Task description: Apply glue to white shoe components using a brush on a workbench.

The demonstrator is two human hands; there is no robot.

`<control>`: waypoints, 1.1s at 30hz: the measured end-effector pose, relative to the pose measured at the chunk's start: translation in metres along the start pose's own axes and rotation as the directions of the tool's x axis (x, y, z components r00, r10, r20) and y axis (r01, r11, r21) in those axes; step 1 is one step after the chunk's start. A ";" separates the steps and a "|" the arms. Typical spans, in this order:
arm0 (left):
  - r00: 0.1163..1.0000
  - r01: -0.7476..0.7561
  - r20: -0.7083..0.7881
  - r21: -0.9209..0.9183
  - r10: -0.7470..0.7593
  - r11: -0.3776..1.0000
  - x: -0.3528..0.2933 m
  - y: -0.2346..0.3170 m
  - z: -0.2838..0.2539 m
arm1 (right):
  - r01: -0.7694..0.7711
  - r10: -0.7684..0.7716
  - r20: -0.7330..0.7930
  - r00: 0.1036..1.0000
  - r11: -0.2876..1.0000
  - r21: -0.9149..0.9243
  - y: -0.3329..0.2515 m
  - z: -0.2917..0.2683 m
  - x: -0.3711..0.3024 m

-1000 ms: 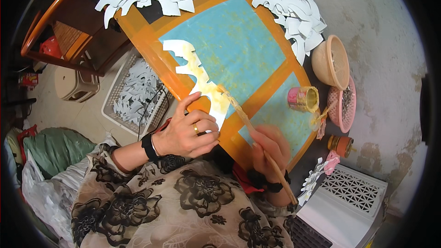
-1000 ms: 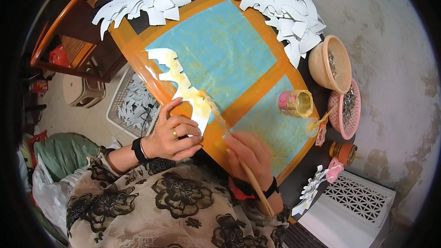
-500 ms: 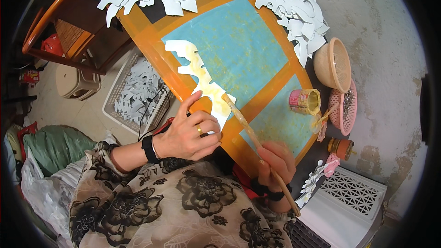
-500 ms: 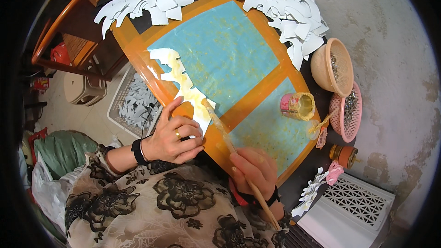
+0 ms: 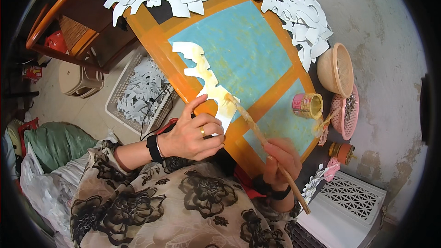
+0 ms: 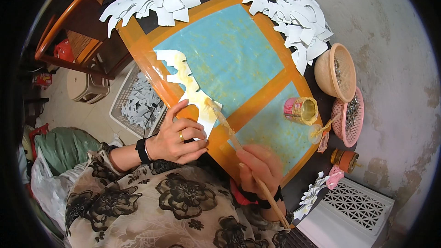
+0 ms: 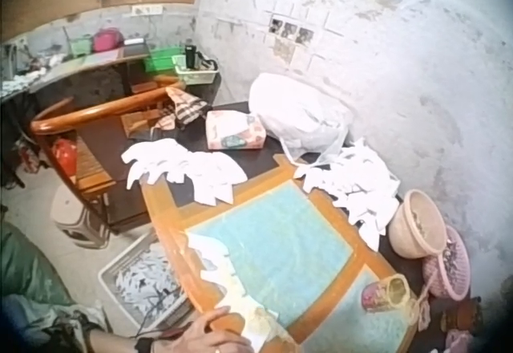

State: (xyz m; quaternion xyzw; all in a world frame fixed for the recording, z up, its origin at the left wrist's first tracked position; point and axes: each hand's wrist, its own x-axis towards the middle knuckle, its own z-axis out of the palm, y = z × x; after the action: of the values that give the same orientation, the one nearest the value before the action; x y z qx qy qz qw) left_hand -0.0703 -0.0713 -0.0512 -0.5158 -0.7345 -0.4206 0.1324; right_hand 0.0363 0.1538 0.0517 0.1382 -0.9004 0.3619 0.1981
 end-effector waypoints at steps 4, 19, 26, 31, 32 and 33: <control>1.000 -0.010 -0.006 0.006 0.010 1.000 0.001 0.000 0.000 | 0.069 -0.066 0.088 0.994 0.997 -0.033 0.002 0.011 0.018; 1.000 0.005 0.010 0.004 -0.006 1.000 0.004 0.003 -0.005 | 0.060 -0.060 0.008 0.998 0.997 0.050 0.027 0.041 0.051; 0.997 -0.002 -0.079 -0.168 -0.011 0.986 0.004 -0.001 -0.015 | 0.092 -0.093 0.010 0.996 0.995 0.045 0.024 0.047 0.060; 0.956 0.181 -0.260 0.147 -0.139 0.972 0.016 -0.033 -0.045 | 0.179 -0.177 0.087 0.980 0.984 -0.021 0.023 0.045 0.061; 0.957 0.214 -0.238 0.176 -0.169 0.961 0.015 -0.044 -0.045 | 0.181 -0.179 0.088 0.980 0.983 -0.021 0.022 0.044 0.061; 0.955 0.249 -0.218 0.211 -0.203 0.945 0.010 -0.054 -0.044 | 0.206 -0.201 0.141 0.970 0.978 -0.023 0.022 0.044 0.062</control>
State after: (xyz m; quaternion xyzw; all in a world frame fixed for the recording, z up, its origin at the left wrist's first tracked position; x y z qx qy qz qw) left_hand -0.1320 -0.1044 -0.0440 -0.3651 -0.8174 -0.3909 0.2139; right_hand -0.0388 0.1311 0.0378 0.2507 -0.8996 0.3125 0.1741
